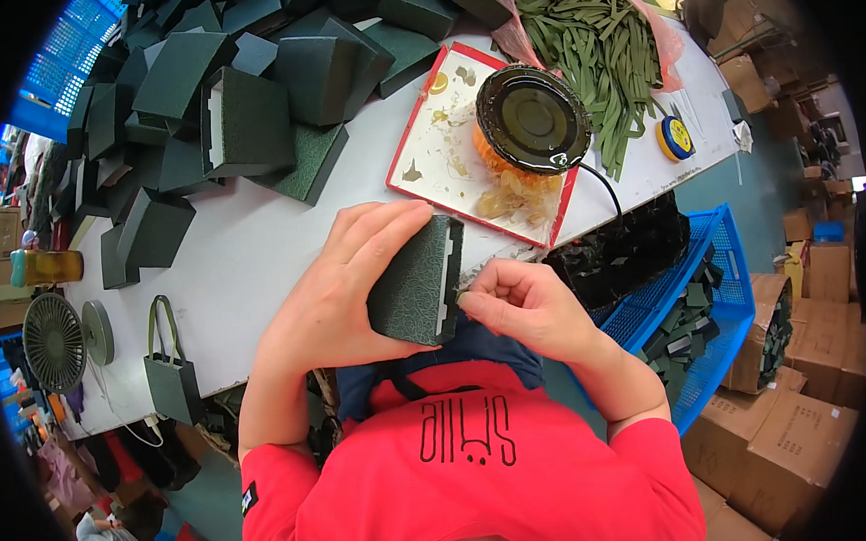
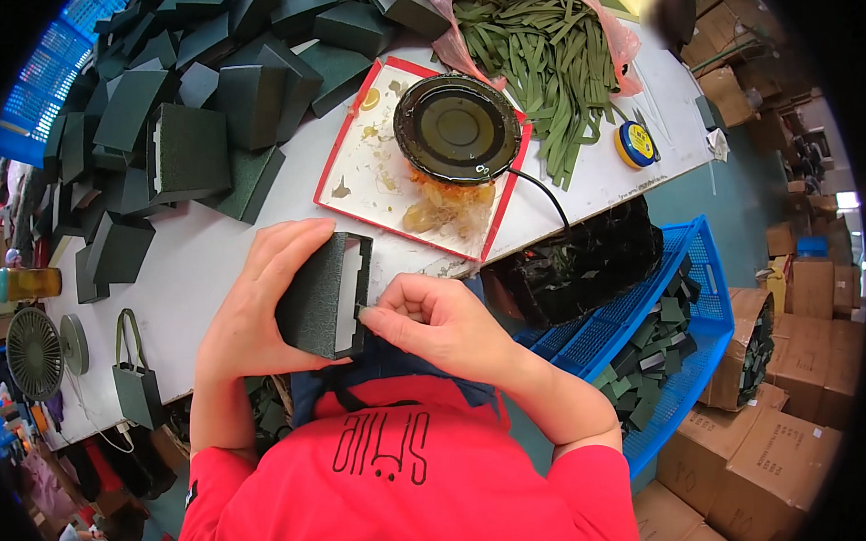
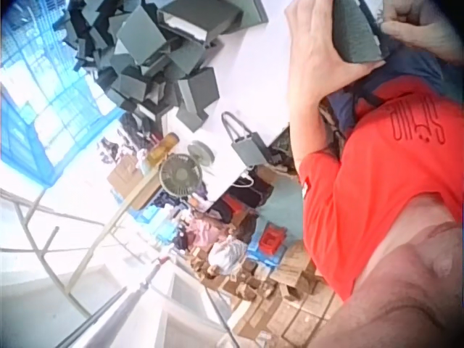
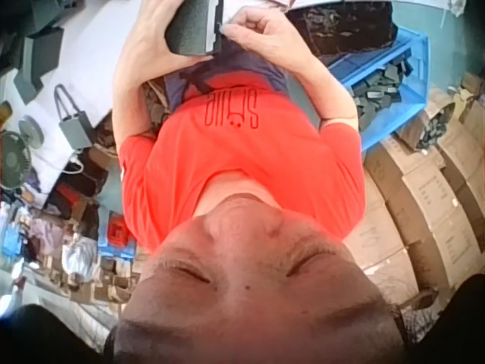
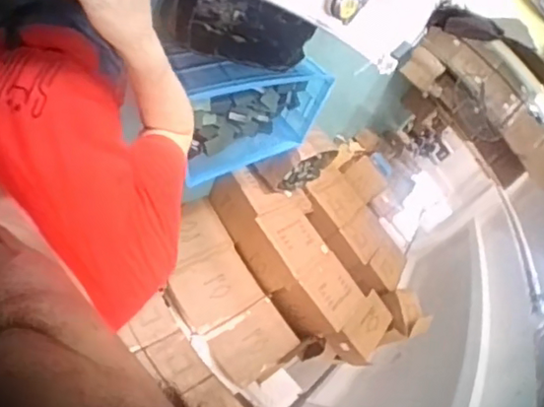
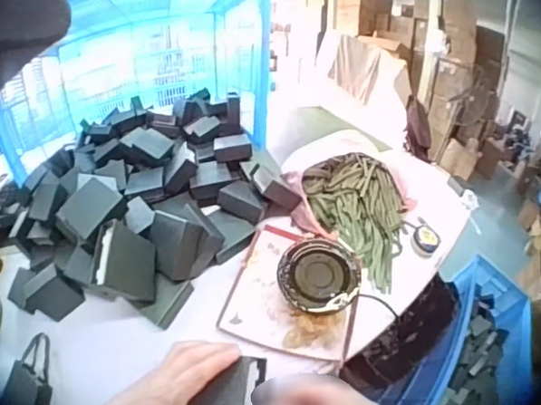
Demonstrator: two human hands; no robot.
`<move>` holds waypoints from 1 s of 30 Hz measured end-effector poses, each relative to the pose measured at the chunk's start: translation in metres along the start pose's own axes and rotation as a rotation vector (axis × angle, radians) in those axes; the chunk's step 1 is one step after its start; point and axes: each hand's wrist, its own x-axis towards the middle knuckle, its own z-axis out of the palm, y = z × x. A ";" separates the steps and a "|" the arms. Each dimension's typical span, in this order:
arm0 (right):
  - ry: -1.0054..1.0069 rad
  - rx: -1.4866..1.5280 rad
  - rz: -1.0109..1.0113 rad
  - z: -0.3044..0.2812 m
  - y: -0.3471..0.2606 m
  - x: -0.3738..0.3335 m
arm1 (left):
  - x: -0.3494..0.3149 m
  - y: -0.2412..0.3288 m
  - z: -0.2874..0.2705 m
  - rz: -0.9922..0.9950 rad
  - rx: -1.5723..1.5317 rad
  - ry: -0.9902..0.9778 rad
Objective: The person assembles small green gift boxes by attaching green ribbon handles. They pick up a box, thread a ribbon through the handle slots, and secure it, repeating this process for multiple units. Finished boxes are placed into a blue crate.
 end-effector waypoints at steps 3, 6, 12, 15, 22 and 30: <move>-0.042 0.005 -0.006 0.003 0.007 0.001 | 0.002 0.000 0.002 0.017 -0.014 0.004; -0.063 0.006 0.001 0.004 0.006 0.002 | 0.002 -0.003 0.004 0.021 -0.030 0.011; -0.055 -0.033 0.024 0.005 0.008 0.004 | 0.002 -0.002 0.004 0.034 -0.028 0.009; -0.019 -0.168 -0.025 0.006 0.008 0.004 | 0.003 -0.001 0.004 0.045 -0.003 0.016; -0.105 -0.226 0.124 0.000 0.008 0.014 | 0.006 0.011 0.004 0.090 0.126 -0.029; 0.082 -0.106 -0.240 -0.005 0.015 0.005 | -0.001 0.003 0.000 0.006 0.121 0.101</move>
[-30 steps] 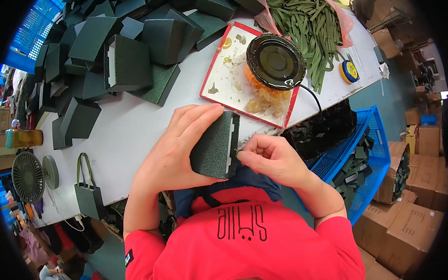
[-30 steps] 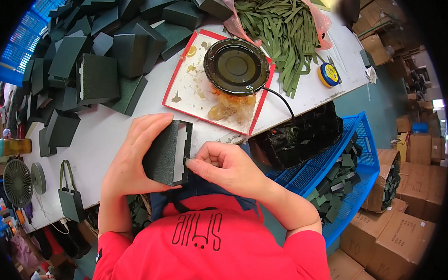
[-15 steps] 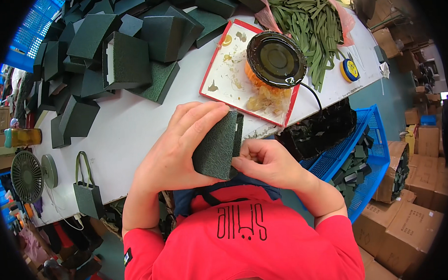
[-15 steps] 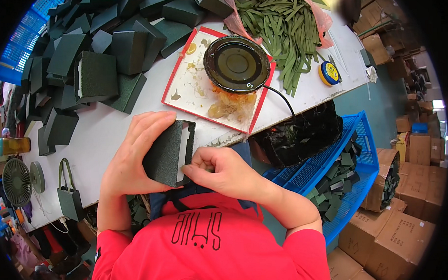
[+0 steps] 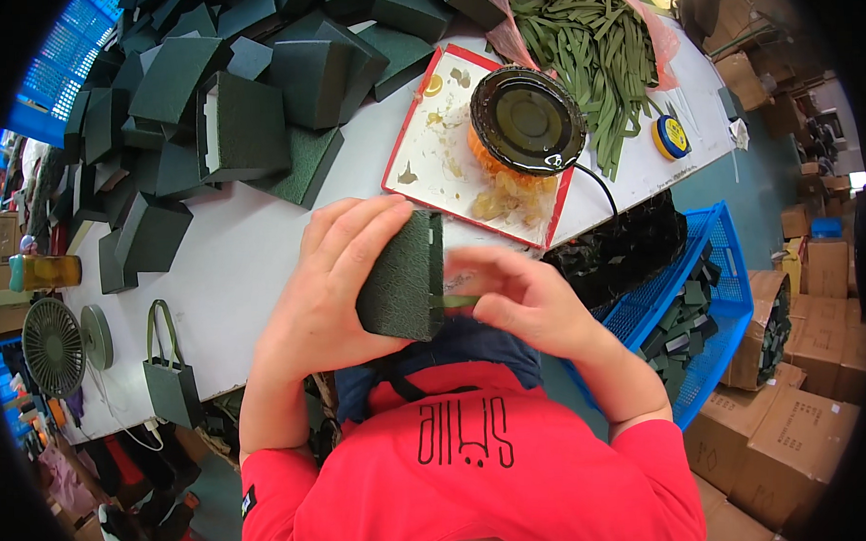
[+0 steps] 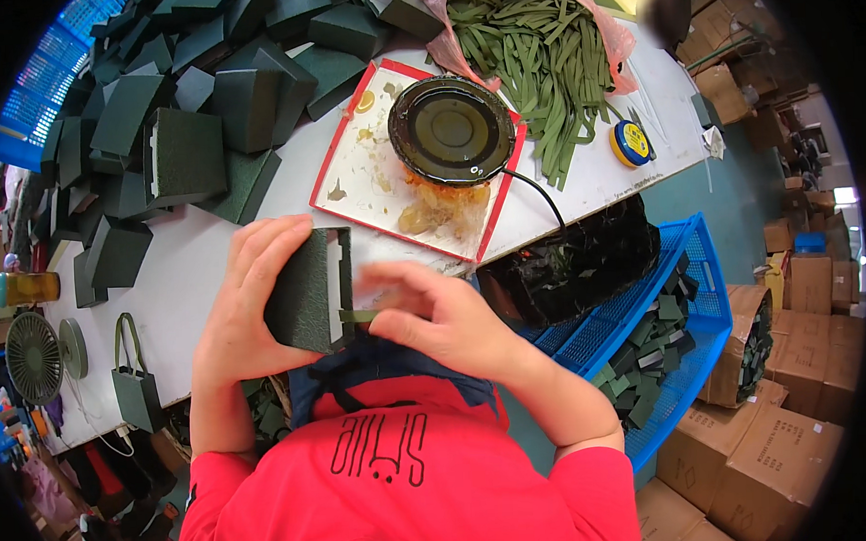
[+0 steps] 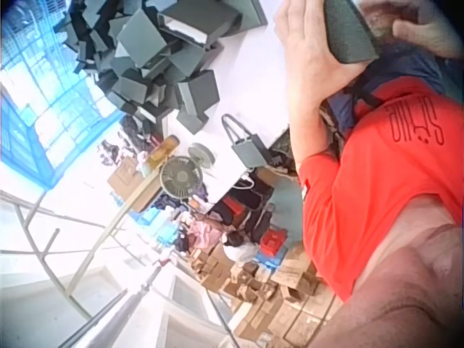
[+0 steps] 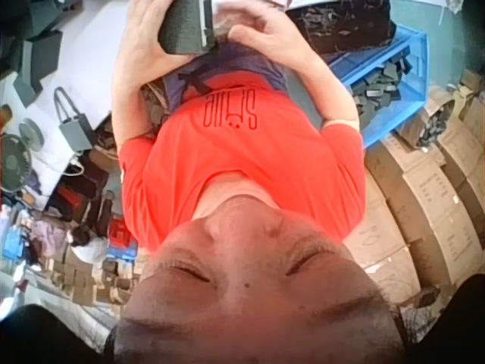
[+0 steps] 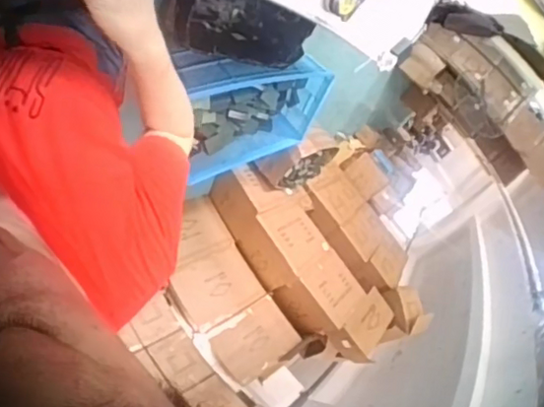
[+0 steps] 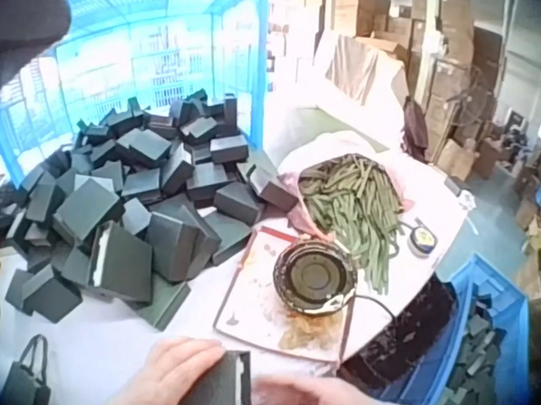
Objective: The person assembles small green gift boxes by attaching green ribbon handles. They pick up a box, thread a ribbon through the handle slots, and secure it, repeating this process for multiple units. Finished boxes are placed into a blue crate.
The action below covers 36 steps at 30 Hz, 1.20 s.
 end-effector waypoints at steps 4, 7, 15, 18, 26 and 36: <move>0.264 -0.305 -0.481 -0.008 0.015 -0.021 | -0.004 -0.004 -0.002 -0.032 0.004 0.059; -0.106 -0.207 -0.385 -0.002 0.012 -0.027 | -0.003 -0.003 0.000 -0.011 0.004 0.076; 0.075 0.593 0.145 0.019 0.024 -0.027 | -0.002 0.005 0.007 0.006 -0.079 0.008; 0.313 0.793 -0.024 -0.003 0.030 -0.023 | -0.011 0.004 0.004 -0.031 -0.045 -0.021; 0.554 0.893 -0.148 -0.038 0.021 -0.022 | -0.039 -0.008 -0.006 -0.159 0.052 -0.041; 0.465 0.552 -0.163 -0.050 0.017 -0.007 | -0.036 -0.004 -0.006 -0.145 0.017 -0.051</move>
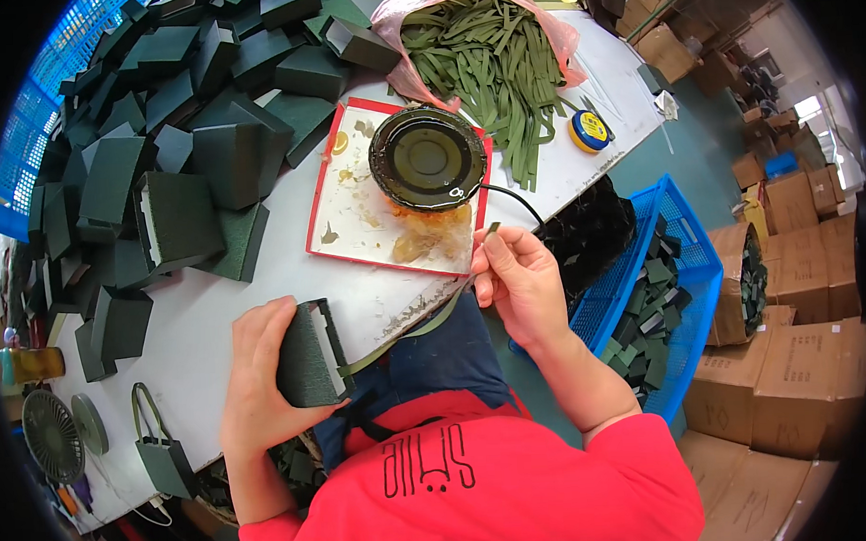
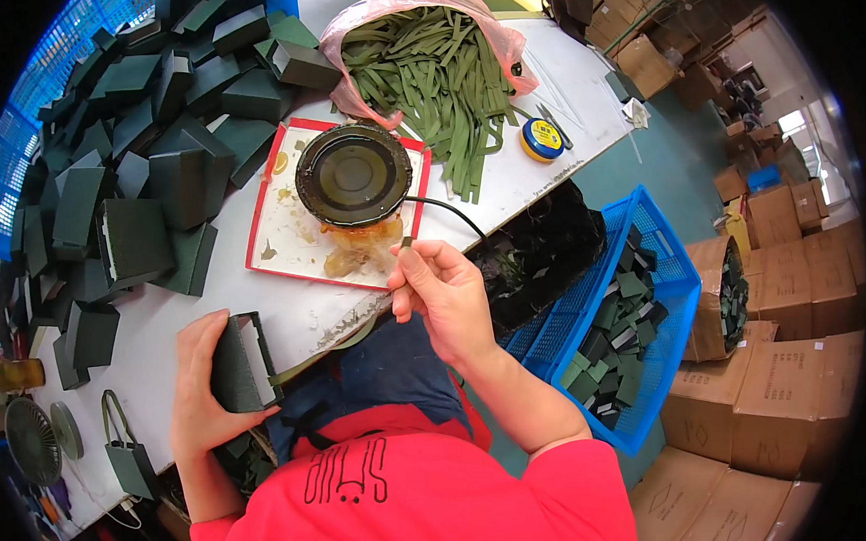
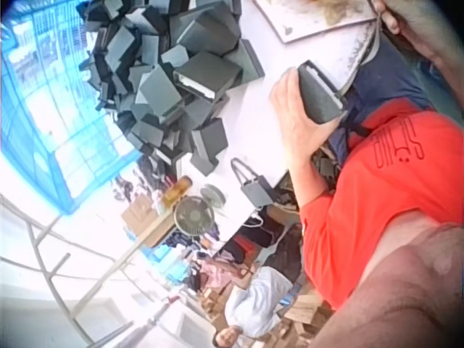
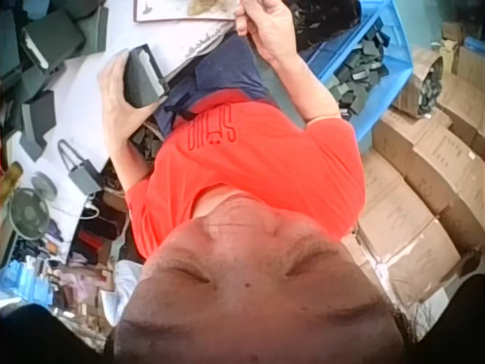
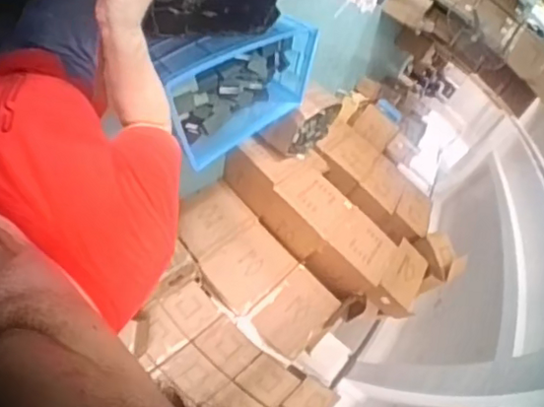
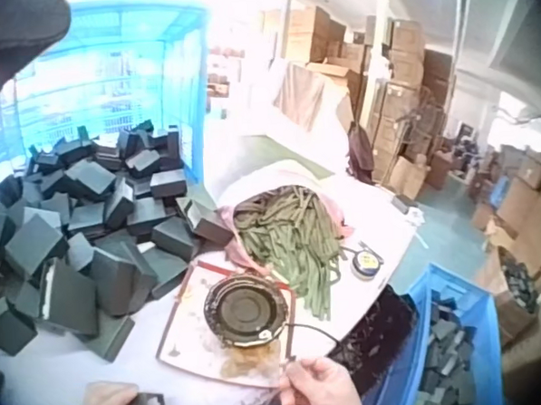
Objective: The person assembles small green gift boxes by attaching green ribbon handles. They pick up a box, thread a ribbon through the handle slots, and secure it, repeating this process for multiple units. Finished boxes are placed into a blue crate.
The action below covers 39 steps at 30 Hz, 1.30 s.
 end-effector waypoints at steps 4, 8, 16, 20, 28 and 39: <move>0.004 -0.172 -0.019 0.005 -0.008 0.015 | 0.008 0.007 0.005 0.044 -0.007 -0.014; 0.027 -0.264 -0.009 0.005 -0.014 0.027 | 0.018 0.016 0.009 0.060 -0.038 -0.035; 0.037 -0.294 0.027 0.007 -0.013 0.036 | 0.023 0.020 0.012 0.076 -0.037 -0.051; 0.072 -0.301 0.043 0.012 -0.013 0.038 | 0.022 0.019 0.012 0.077 -0.033 -0.045; 0.063 -0.305 0.029 0.008 -0.009 0.044 | 0.021 0.019 0.011 0.073 -0.036 -0.053; 0.041 -0.190 0.036 0.007 -0.011 0.029 | 0.021 0.016 0.011 0.085 -0.045 -0.038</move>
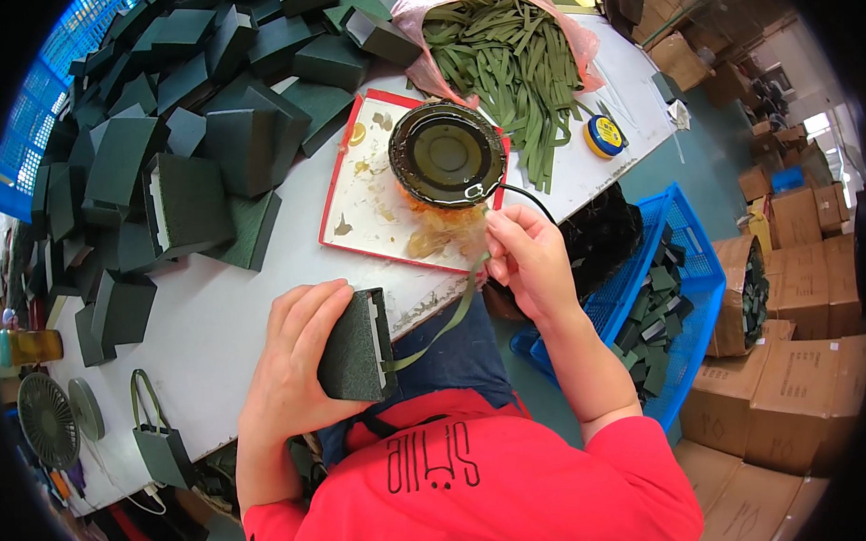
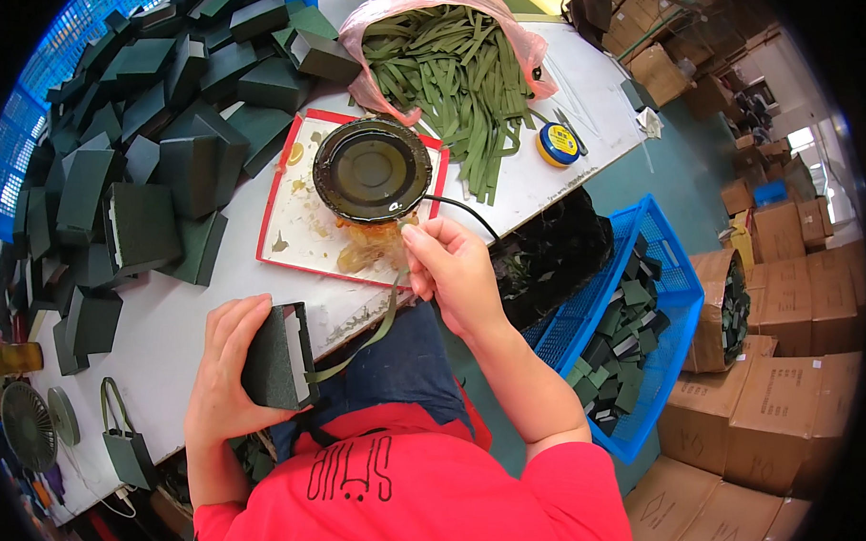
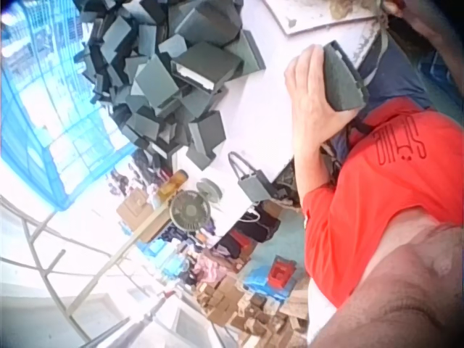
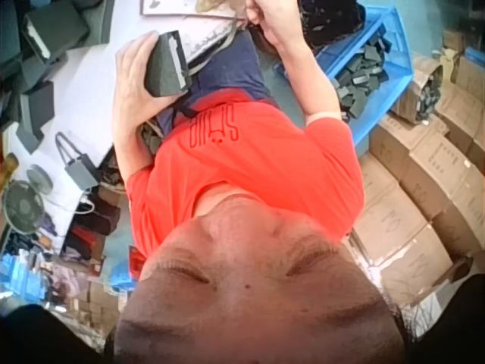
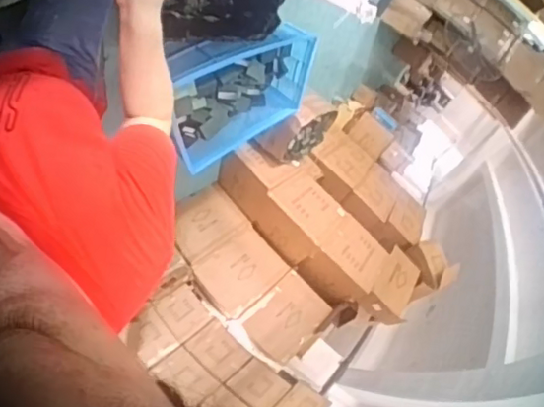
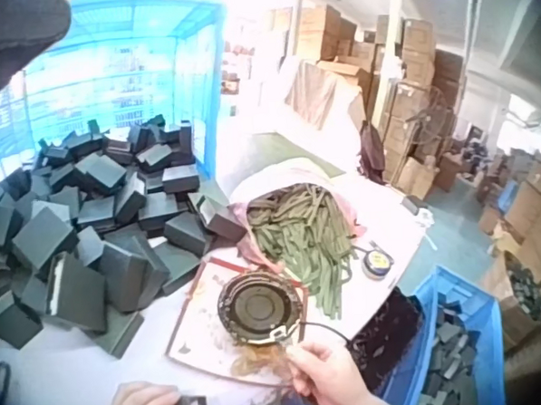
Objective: The person assembles small green gift boxes by attaching green ribbon handles. They pick up a box, thread a ribbon through the handle slots, and secure it, repeating this process for multiple units. Finished boxes are placed into a blue crate.
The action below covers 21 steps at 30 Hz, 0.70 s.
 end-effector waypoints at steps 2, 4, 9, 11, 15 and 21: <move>-0.046 -0.069 0.013 0.008 -0.008 -0.016 | 0.001 0.000 -0.001 0.000 -0.015 -0.010; -0.132 -0.152 0.046 0.014 -0.009 -0.027 | 0.004 -0.002 -0.002 0.013 -0.060 -0.030; -0.411 -0.252 0.236 0.034 -0.012 -0.043 | 0.010 -0.004 -0.002 0.081 -0.161 -0.046; -0.434 -0.275 0.271 0.041 -0.012 -0.041 | 0.010 -0.005 -0.001 0.101 -0.170 -0.036; -0.437 -0.290 0.259 0.049 -0.003 -0.038 | 0.010 -0.004 0.000 0.121 -0.187 -0.034; -0.454 -0.370 0.262 0.050 -0.002 -0.034 | 0.011 -0.005 0.001 0.130 -0.188 -0.032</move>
